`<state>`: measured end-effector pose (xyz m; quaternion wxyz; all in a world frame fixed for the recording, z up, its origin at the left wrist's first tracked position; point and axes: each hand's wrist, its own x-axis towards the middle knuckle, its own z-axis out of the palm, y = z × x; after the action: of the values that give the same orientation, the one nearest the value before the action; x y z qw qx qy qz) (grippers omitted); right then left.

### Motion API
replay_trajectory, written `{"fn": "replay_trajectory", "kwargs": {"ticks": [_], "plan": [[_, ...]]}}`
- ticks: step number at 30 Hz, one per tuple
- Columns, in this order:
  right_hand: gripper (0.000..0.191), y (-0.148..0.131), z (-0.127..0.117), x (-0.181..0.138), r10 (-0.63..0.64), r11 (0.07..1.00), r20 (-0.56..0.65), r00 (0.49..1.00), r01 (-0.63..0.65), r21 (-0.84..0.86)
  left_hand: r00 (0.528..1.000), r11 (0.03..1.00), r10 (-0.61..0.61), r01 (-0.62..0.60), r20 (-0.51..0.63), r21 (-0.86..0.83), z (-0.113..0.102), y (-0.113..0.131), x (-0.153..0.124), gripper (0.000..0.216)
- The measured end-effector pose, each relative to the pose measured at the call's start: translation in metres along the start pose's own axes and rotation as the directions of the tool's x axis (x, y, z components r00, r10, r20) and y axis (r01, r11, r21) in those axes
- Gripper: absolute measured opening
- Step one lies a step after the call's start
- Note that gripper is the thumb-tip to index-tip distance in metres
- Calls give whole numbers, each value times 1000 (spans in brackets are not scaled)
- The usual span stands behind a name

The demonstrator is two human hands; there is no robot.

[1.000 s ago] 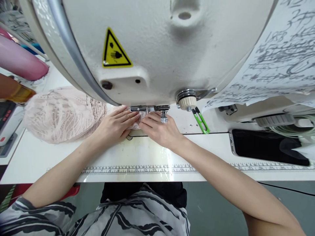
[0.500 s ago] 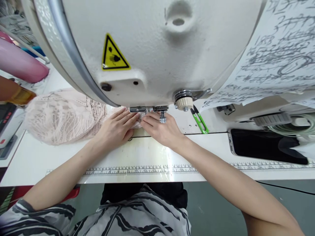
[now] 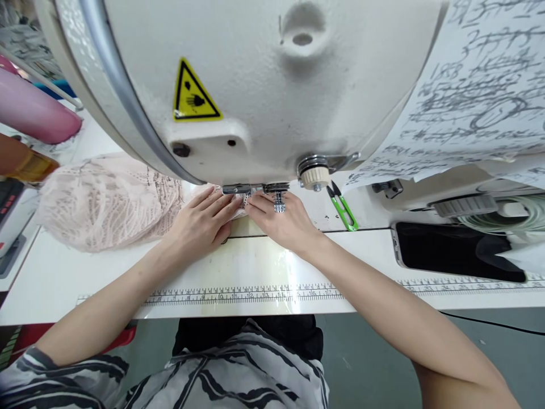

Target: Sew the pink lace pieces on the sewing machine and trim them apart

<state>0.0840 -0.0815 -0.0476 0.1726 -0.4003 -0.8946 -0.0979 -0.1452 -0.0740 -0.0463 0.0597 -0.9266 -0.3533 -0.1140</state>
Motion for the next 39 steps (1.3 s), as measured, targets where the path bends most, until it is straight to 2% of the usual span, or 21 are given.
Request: {"fn": "replay_trajectory", "kwargs": {"ticks": [3, 5, 8, 14, 22, 25, 29, 34, 37, 39], "plan": [[26, -2, 1, -1, 1, 991, -101, 995, -14, -134, 1000, 999, 8, -8, 14, 38, -1, 1, 1, 43], [24, -3, 4, -2, 30, 989, -123, 992, -48, -142, 1000, 999, 13, -13, 12, 44, -2, 1, 1, 43], [24, -3, 7, -5, 78, 990, -115, 990, -91, -107, 1000, 999, 29, -29, -4, 38, -2, 1, 0, 43], [23, 3, 7, -3, 102, 993, -15, 995, -103, -56, 999, 997, 32, -30, -32, 66, -1, 0, 2, 41], [22, 11, 16, 1, 102, 995, -49, 994, -101, 19, 998, 998, 4, 1, -62, 70, 2, -2, 3, 39], [22, 8, 16, -3, 67, 997, -71, 995, -69, -18, 992, 993, 91, -83, -92, 89, 1, -3, 3, 36], [25, 3, 13, -6, 46, 990, -162, 986, -66, -121, 973, 979, 195, -186, -121, 87, -2, -5, 3, 34], [23, 3, 10, -1, -86, 982, -195, 977, 50, -183, 970, 982, 182, -171, -163, 74, -4, -6, 4, 27], [26, 5, 10, 1, -89, 987, -180, 980, 63, -145, 971, 985, 163, -152, -175, 75, -4, -7, 4, 25], [28, 6, 12, 1, -52, 998, -141, 989, 48, -35, 974, 988, 148, -138, -174, 70, -3, -9, 4, 24]]}}
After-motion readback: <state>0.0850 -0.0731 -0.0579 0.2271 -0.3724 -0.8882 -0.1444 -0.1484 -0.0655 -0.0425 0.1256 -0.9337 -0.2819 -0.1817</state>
